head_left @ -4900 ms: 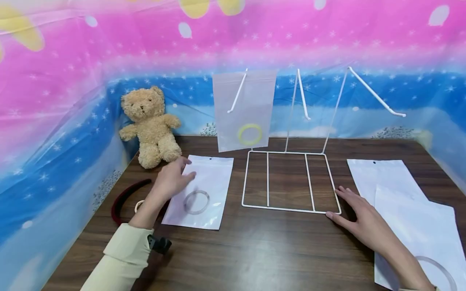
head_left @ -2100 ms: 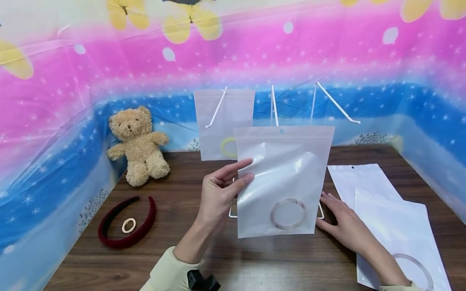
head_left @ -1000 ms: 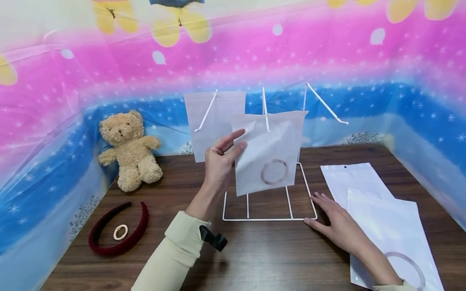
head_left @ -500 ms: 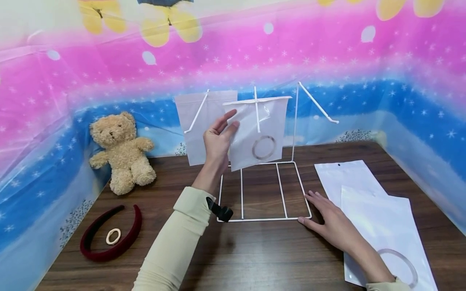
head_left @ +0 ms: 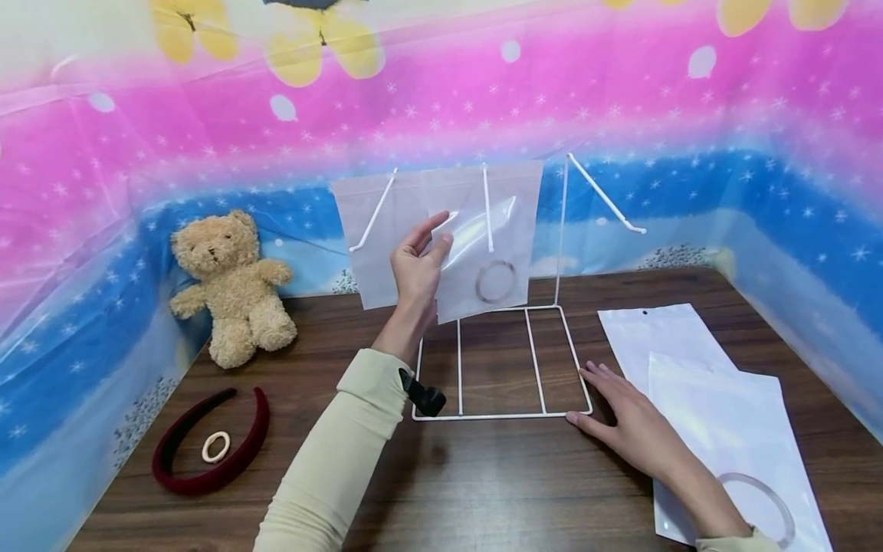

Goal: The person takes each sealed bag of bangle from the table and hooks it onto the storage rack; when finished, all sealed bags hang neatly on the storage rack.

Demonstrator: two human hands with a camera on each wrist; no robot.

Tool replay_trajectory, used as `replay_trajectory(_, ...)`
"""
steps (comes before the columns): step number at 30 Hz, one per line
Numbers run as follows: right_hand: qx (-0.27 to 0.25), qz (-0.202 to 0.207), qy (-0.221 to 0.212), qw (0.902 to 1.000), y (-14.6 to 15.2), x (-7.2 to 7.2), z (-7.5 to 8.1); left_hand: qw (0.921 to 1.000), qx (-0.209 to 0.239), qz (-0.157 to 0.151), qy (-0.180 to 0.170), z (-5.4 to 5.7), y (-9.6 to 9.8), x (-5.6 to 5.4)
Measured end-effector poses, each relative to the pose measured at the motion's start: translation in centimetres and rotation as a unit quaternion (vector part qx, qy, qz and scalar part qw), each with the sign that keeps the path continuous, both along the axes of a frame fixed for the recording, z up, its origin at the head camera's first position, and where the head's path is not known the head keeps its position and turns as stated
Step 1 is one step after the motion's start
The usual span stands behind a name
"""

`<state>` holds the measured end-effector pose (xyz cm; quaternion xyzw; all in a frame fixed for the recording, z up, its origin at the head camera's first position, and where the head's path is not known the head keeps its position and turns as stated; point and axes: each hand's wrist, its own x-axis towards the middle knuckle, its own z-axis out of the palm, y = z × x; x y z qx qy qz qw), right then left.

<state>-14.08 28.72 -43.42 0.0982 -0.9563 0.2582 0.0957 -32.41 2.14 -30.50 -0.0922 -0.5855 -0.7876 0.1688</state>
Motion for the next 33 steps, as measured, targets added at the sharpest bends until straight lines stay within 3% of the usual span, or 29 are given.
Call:
replay_trajectory(8,0.0,-0.001,-0.001,1.0,-0.1,0.1,0.1,1.0,0.004,-0.008,-0.003,-0.2,0.4,0.1)
replay_trajectory(18,0.002,-0.001,0.004,1.0,-0.1,0.0,0.1,0.9996,-0.027,-0.008,0.007,-0.8,0.5,0.2)
replay_trajectory(22,0.002,-0.002,-0.002,1.0,-0.1,0.1,0.1,0.9981,-0.046,-0.036,0.02,-1.3,0.2,0.6)
replay_trajectory(26,0.002,0.001,-0.008,1.0,-0.2,0.1,0.1,0.993,-0.066,-0.088,0.042,-2.0,-1.1,1.5)
replay_trajectory(29,0.002,0.003,-0.009,1.0,-0.1,0.0,0.2,0.9875,-0.083,-0.123,0.052,-2.3,-2.4,2.6)
replay_trajectory(33,0.002,0.002,-0.014,0.9999,0.0,-0.1,0.1,0.9808,-0.122,-0.143,0.051,-2.3,-4.5,4.6)
